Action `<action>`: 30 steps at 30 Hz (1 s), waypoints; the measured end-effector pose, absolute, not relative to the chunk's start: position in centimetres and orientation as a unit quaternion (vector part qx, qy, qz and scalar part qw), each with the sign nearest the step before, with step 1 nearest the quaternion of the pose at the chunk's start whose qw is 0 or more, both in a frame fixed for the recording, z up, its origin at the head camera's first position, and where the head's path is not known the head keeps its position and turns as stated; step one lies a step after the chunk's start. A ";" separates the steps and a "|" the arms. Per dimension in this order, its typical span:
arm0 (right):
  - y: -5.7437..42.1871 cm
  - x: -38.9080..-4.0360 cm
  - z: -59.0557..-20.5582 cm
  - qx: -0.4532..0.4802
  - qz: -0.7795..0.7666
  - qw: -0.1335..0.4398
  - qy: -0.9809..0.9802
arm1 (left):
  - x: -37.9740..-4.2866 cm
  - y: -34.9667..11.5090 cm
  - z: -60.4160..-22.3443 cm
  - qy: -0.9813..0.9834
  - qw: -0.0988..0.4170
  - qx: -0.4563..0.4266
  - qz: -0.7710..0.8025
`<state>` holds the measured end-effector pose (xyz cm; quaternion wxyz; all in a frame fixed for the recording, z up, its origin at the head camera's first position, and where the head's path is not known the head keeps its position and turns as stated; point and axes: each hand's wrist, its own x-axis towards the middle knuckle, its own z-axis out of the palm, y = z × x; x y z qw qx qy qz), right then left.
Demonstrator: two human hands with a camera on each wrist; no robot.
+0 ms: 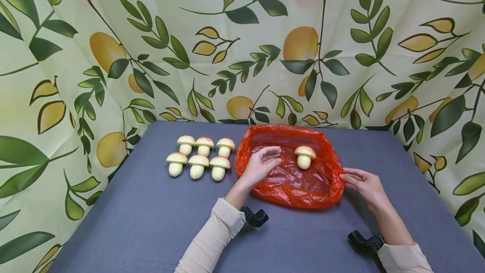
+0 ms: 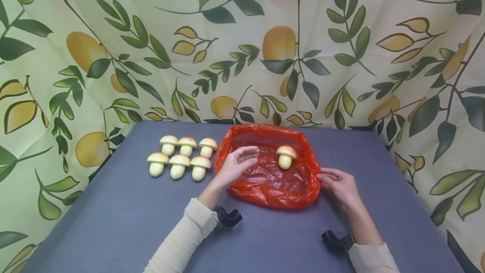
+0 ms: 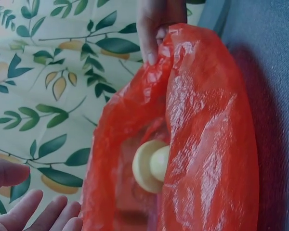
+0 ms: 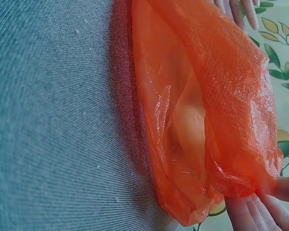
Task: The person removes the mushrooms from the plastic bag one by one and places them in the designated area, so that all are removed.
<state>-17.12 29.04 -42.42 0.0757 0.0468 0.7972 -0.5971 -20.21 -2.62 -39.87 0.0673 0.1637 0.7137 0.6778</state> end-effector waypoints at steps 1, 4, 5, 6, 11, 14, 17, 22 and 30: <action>29.0 -17.1 -42.4 0.047 -0.598 0.076 0.796 | -20.3 -2.4 -39.9 0.712 0.068 0.162 0.680; 29.1 -17.1 -42.4 0.047 -0.600 0.076 0.795 | -20.4 -2.0 -40.2 0.711 0.074 0.151 0.683; 29.1 -17.1 -42.4 0.047 -0.600 0.076 0.795 | -20.4 -1.8 -40.3 0.710 0.075 0.146 0.685; 29.1 -17.1 -42.4 0.046 -0.600 0.077 0.795 | -20.5 -1.6 -40.4 0.709 0.075 0.142 0.686; 29.1 -17.0 -42.3 0.045 -0.601 0.077 0.794 | -20.5 -0.6 -40.6 0.700 0.077 0.125 0.699; 29.1 -17.0 -42.3 0.045 -0.603 0.077 0.793 | -20.6 0.2 -40.7 0.695 0.082 0.104 0.707; 29.1 -17.0 -42.3 0.045 -0.602 0.077 0.793 | -20.7 1.0 -41.1 0.689 0.088 0.080 0.715; 29.2 -17.0 -42.3 0.041 -0.599 0.076 0.796 | -21.1 2.1 -41.6 0.686 0.090 0.054 0.720; 29.2 -17.1 -42.3 0.038 -0.596 0.073 0.799 | -21.5 3.1 -42.1 0.692 0.082 0.033 0.716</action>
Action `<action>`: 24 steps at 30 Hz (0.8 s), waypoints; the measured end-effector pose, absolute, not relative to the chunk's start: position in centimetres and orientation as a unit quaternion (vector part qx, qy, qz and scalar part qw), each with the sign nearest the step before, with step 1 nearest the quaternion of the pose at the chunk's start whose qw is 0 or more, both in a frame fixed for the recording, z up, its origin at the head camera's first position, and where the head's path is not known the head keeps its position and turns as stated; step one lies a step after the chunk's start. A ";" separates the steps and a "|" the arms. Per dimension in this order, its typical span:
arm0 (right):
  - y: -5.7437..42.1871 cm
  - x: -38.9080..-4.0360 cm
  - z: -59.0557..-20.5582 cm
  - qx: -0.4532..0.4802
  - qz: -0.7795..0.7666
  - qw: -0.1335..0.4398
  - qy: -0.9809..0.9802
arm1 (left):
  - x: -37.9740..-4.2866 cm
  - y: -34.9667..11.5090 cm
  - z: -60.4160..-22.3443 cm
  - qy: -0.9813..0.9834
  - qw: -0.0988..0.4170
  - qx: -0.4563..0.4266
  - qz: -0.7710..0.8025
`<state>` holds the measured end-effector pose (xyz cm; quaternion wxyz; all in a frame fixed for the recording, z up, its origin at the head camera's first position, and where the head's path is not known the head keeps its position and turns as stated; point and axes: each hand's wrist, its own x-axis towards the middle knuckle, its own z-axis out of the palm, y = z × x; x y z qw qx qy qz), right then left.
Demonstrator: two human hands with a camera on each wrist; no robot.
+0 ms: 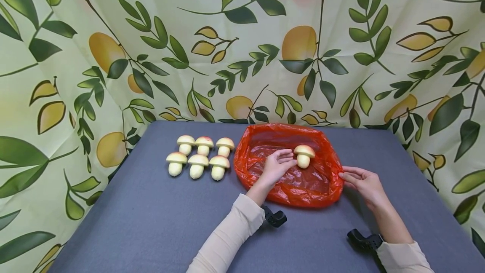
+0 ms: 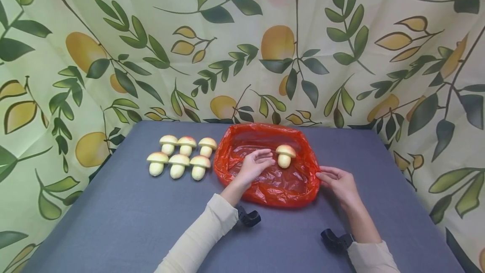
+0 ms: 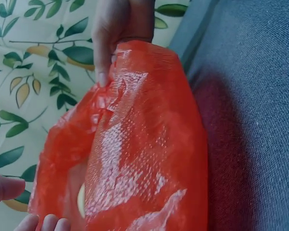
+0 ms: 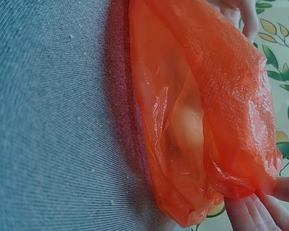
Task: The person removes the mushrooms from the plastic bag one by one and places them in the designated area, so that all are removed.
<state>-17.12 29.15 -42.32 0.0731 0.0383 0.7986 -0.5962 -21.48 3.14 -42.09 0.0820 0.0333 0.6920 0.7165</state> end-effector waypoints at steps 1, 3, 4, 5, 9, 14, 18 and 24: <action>29.2 -17.1 -42.3 0.040 -0.598 0.073 0.797 | -21.6 3.3 -42.2 0.694 0.082 0.032 0.715; 29.2 -17.1 -42.2 0.040 -0.603 0.072 0.793 | -21.7 3.6 -42.3 0.701 0.078 0.032 0.708; 29.2 -17.1 -42.2 0.040 -0.604 0.072 0.792 | -21.7 3.7 -42.3 0.705 0.076 0.032 0.704; 29.2 -17.1 -42.1 0.041 -0.606 0.070 0.791 | -21.8 3.9 -42.4 0.708 0.074 0.030 0.702; 29.1 -17.1 -42.0 0.040 -0.610 0.068 0.789 | -21.9 4.6 -42.5 0.722 0.070 0.021 0.688; 29.0 -17.2 -42.2 0.038 -0.615 0.074 0.785 | -22.0 5.7 -42.7 0.746 0.055 -0.002 0.663; 29.0 -17.2 -42.3 0.039 -0.609 0.075 0.789 | -22.2 6.3 -42.9 0.759 0.042 -0.027 0.649; 28.9 -17.2 -42.3 0.040 -0.597 0.077 0.797 | -22.5 6.7 -43.3 0.774 0.042 -0.069 0.628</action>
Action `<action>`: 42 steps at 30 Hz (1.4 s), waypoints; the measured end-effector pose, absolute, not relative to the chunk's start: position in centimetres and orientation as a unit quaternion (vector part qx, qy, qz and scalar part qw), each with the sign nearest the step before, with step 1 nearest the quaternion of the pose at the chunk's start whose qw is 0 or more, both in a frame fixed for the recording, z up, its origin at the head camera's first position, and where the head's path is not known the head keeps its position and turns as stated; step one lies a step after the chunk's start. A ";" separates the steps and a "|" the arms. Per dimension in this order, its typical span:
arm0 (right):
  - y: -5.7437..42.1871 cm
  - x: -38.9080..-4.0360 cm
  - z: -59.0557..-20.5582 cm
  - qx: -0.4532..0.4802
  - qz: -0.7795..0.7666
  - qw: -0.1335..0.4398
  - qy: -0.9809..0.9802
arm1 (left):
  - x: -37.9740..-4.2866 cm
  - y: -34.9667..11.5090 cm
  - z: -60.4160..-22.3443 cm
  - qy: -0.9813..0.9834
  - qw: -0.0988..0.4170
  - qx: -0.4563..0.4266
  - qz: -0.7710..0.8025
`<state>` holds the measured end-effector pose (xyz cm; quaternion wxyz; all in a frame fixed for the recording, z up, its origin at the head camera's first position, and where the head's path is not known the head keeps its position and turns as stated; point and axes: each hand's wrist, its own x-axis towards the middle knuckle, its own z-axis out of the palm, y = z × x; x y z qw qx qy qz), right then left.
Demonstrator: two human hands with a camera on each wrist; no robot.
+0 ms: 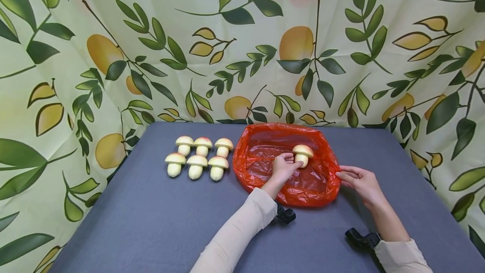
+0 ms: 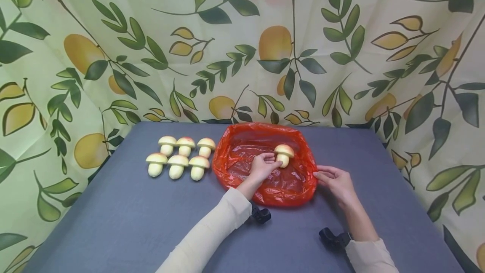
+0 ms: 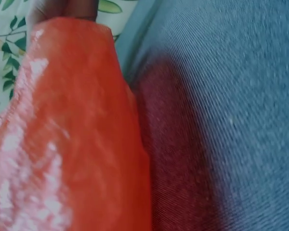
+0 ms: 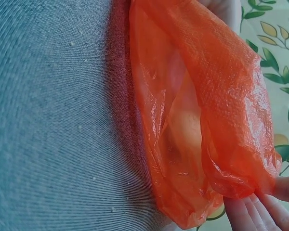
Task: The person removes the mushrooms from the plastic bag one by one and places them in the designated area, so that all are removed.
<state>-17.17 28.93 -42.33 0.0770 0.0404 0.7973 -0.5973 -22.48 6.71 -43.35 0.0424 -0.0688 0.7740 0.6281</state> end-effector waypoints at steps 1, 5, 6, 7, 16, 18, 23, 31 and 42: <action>28.9 -17.2 -42.3 0.040 -0.595 0.077 0.799 | -22.6 6.7 -43.4 0.775 0.040 -0.073 0.626; 28.9 -17.3 -42.3 0.039 -0.594 0.078 0.800 | -23.1 7.0 -43.9 0.781 0.026 -0.081 0.619; 28.9 -17.3 -42.3 0.039 -0.593 0.078 0.800 | -23.1 7.1 -44.1 0.780 0.024 -0.083 0.619; 28.9 -17.3 -42.3 0.038 -0.594 0.079 0.799 | -23.2 7.2 -44.2 0.781 0.023 -0.085 0.619; 28.7 -17.0 -42.6 0.042 -0.592 0.080 0.801 | -23.1 8.1 -45.3 0.794 -0.012 -0.076 0.603; 28.7 -17.0 -42.7 0.043 -0.588 0.080 0.804 | -22.9 8.3 -45.4 0.798 -0.027 -0.073 0.597; 28.6 -17.1 -42.7 0.043 -0.591 0.079 0.802 | -22.7 8.9 -45.5 0.806 -0.059 -0.072 0.585; 28.5 -17.1 -42.5 0.026 -0.607 0.063 0.791 | -22.9 9.6 -45.8 0.819 -0.084 -0.098 0.559; 28.5 -17.1 -42.5 0.026 -0.613 0.062 0.787 | -23.4 9.6 -46.0 0.825 -0.089 -0.103 0.548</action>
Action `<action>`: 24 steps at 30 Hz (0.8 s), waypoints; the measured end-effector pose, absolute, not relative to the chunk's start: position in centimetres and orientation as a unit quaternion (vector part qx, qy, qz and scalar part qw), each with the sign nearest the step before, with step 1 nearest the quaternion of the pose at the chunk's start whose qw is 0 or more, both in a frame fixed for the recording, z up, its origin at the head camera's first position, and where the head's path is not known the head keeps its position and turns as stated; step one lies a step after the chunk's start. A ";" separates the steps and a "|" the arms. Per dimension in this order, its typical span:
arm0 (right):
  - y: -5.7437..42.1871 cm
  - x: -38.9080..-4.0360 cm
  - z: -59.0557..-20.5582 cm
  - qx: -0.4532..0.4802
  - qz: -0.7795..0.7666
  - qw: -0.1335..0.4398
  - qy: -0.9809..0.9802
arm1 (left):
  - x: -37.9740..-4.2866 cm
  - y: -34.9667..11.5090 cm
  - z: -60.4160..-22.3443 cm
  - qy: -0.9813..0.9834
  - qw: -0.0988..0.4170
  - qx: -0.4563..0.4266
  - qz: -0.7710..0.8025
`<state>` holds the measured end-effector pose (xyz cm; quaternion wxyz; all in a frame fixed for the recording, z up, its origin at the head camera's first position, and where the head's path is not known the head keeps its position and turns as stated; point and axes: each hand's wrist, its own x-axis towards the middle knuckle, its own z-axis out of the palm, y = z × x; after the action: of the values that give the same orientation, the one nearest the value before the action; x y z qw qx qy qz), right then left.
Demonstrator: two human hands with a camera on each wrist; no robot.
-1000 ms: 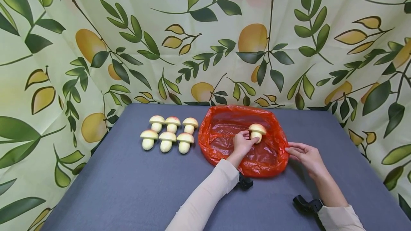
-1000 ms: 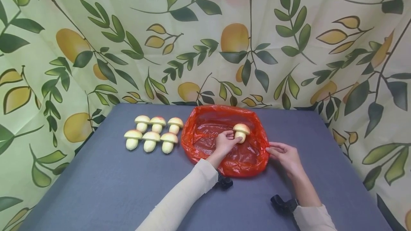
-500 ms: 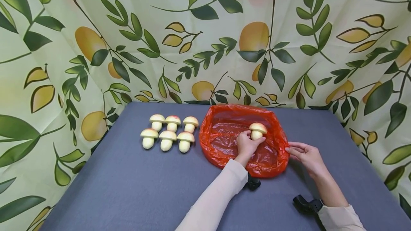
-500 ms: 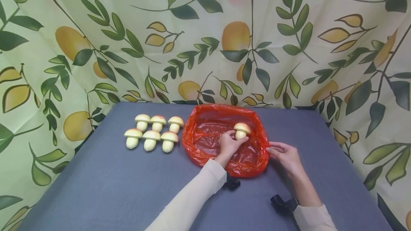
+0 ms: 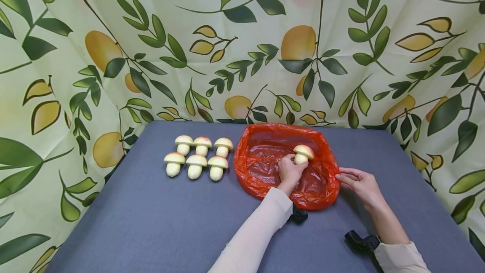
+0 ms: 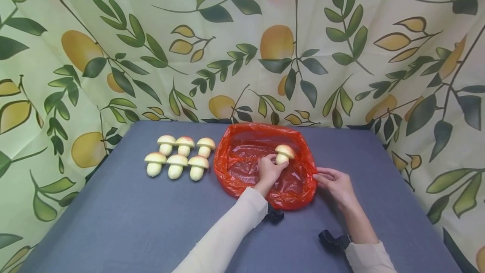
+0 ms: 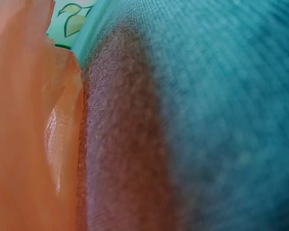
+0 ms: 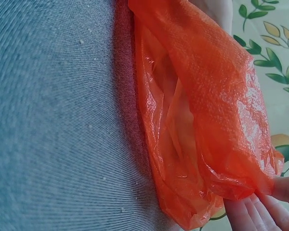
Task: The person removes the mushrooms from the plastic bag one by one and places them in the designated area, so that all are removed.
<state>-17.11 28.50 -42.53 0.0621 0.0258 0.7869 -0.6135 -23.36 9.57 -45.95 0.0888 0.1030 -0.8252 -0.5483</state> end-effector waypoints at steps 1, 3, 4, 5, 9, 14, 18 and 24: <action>28.5 -17.1 -42.5 0.027 -0.613 0.063 0.787 | -23.4 9.5 -46.0 -0.824 0.085 0.103 -0.551; 28.4 -17.2 -42.5 0.029 -0.612 0.065 0.788 | -23.5 9.3 -46.0 -0.822 0.082 0.102 -0.555; 28.4 -17.2 -42.5 0.030 -0.611 0.066 0.788 | -23.5 9.2 -46.0 -0.821 0.082 0.100 -0.556; 28.4 -17.2 -42.5 0.031 -0.610 0.066 0.789 | -23.5 9.1 -45.9 -0.821 0.081 0.099 -0.556; 28.3 -17.2 -42.5 0.034 -0.606 0.065 0.792 | -23.4 8.8 -45.7 -0.819 0.078 0.096 -0.560; 28.4 -17.2 -42.6 0.034 -0.612 0.063 0.788 | -23.0 8.5 -45.4 -0.812 0.059 0.095 -0.572; 28.5 -17.1 -42.6 0.034 -0.625 0.059 0.778 | -22.7 8.1 -45.0 -0.802 0.036 0.085 -0.589; 28.5 -17.2 -42.8 0.042 -0.624 0.047 0.779 | -22.3 7.3 -44.3 -0.790 0.024 0.050 -0.610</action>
<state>-17.21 28.52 -42.84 0.0472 0.0417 0.7788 -0.6241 -22.35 7.35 -44.31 0.0238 0.0496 -0.7904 -0.6101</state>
